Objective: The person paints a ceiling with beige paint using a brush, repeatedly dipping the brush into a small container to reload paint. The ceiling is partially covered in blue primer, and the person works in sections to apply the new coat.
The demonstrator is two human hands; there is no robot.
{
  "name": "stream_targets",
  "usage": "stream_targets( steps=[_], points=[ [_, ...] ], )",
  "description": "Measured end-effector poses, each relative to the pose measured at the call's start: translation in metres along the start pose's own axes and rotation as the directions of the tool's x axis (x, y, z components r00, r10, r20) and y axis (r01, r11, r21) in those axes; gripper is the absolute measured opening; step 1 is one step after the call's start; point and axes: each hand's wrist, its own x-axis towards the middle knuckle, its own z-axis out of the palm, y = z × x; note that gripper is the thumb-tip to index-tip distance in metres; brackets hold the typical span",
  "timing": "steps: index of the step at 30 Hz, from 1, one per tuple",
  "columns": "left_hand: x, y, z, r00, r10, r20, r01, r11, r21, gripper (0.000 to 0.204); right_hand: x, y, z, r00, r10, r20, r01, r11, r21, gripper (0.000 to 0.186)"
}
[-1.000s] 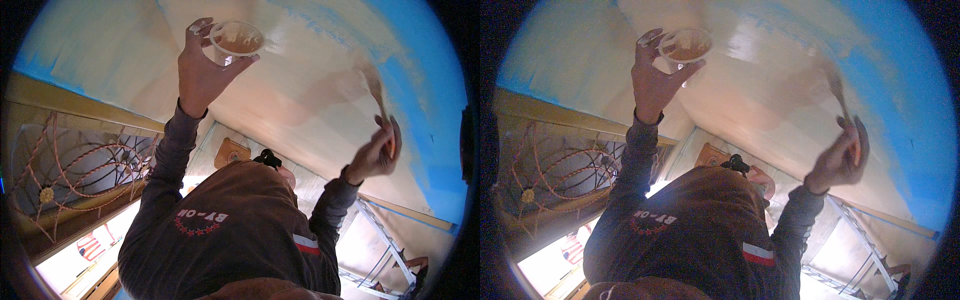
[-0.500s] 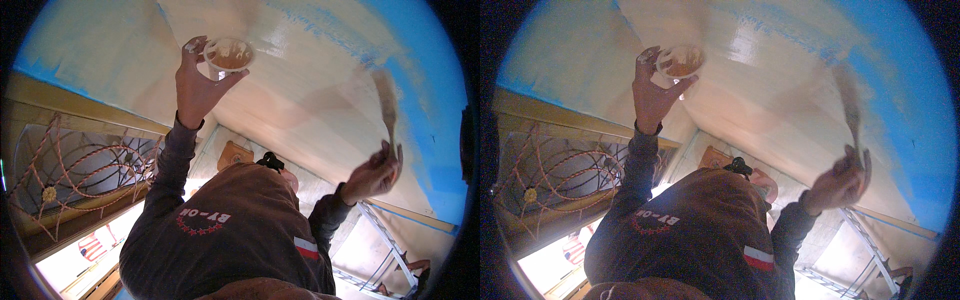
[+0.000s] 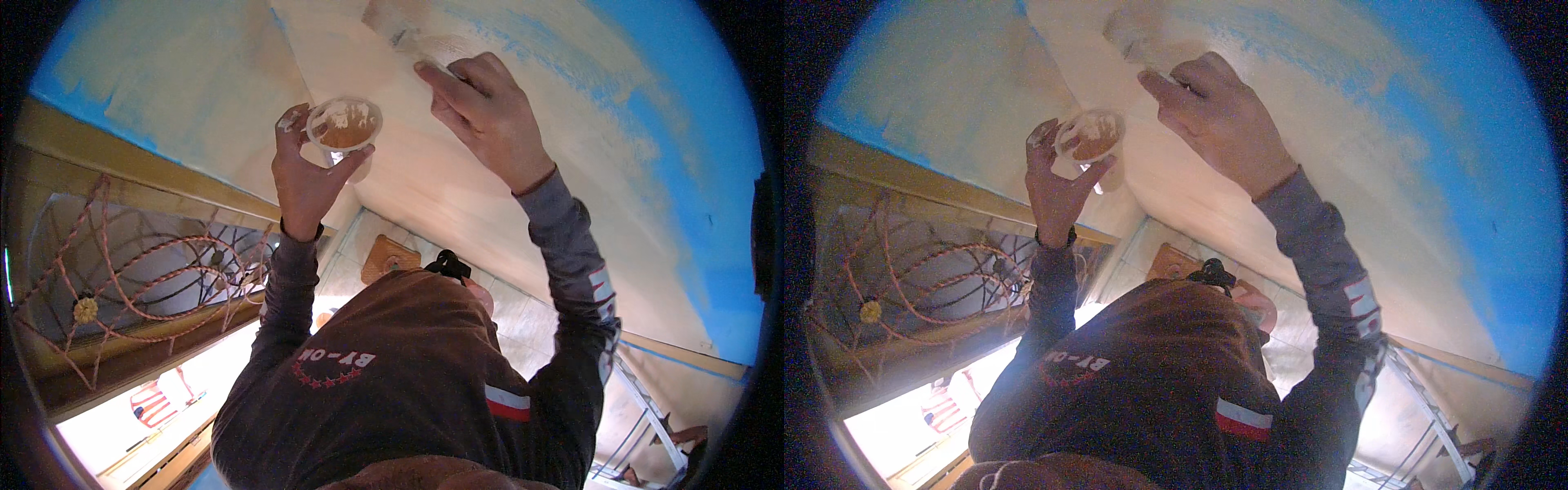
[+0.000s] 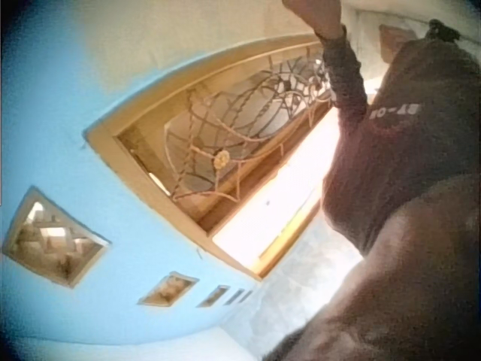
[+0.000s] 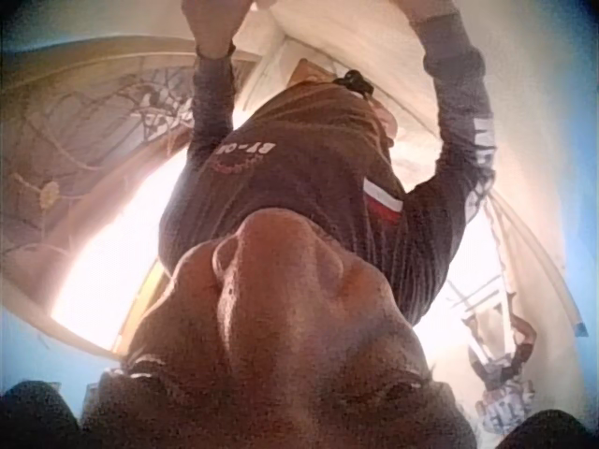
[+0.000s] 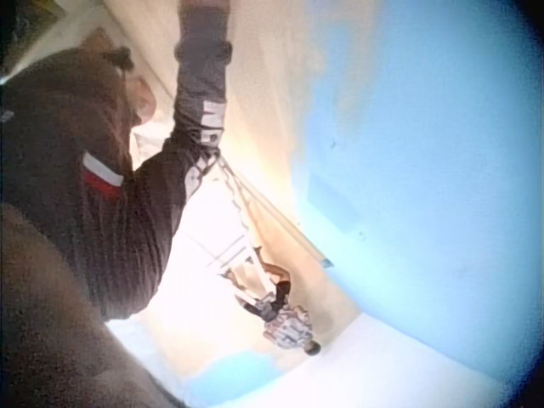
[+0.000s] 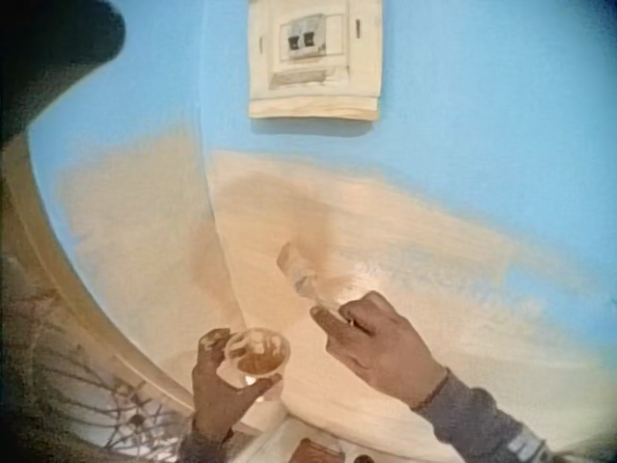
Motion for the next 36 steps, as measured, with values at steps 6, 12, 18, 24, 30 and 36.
stream_targets(
  steps=[6,12,18,24,30,36],
  points=[
    [-0.004,-0.002,-0.003,0.999,0.033,-0.015,-0.033,0.999,0.005,0.085,0.007,0.003,-0.018,0.995,-0.004,0.100,0.032,0.960,-0.277,0.050],
    [-0.005,0.003,-0.007,0.998,0.069,0.006,-0.069,0.998,0.004,0.086,-0.024,-0.008,-0.095,0.963,0.080,0.257,0.041,0.900,-0.435,0.057],
    [-0.004,0.011,-0.008,0.995,0.090,0.051,-0.089,0.996,-0.017,0.089,-0.097,-0.016,-0.182,0.936,0.223,0.273,-0.033,0.826,-0.562,0.056],
    [-0.001,0.021,-0.001,0.989,0.084,0.124,-0.072,0.992,-0.100,0.089,-0.187,-0.030,-0.246,0.907,0.405,0.116,-0.164,0.593,-0.788,0.042],
    [-0.005,0.015,0.000,0.986,0.120,0.113,-0.113,0.991,-0.071,0.089,-0.214,-0.042,-0.231,0.847,0.504,-0.167,-0.490,0.622,-0.611,0.031],
    [-0.017,0.018,-0.008,0.991,0.077,0.108,-0.074,0.997,-0.035,0.088,-0.117,-0.042,-0.107,0.812,0.406,-0.419,-0.523,0.824,-0.216,0.022]
  ],
)
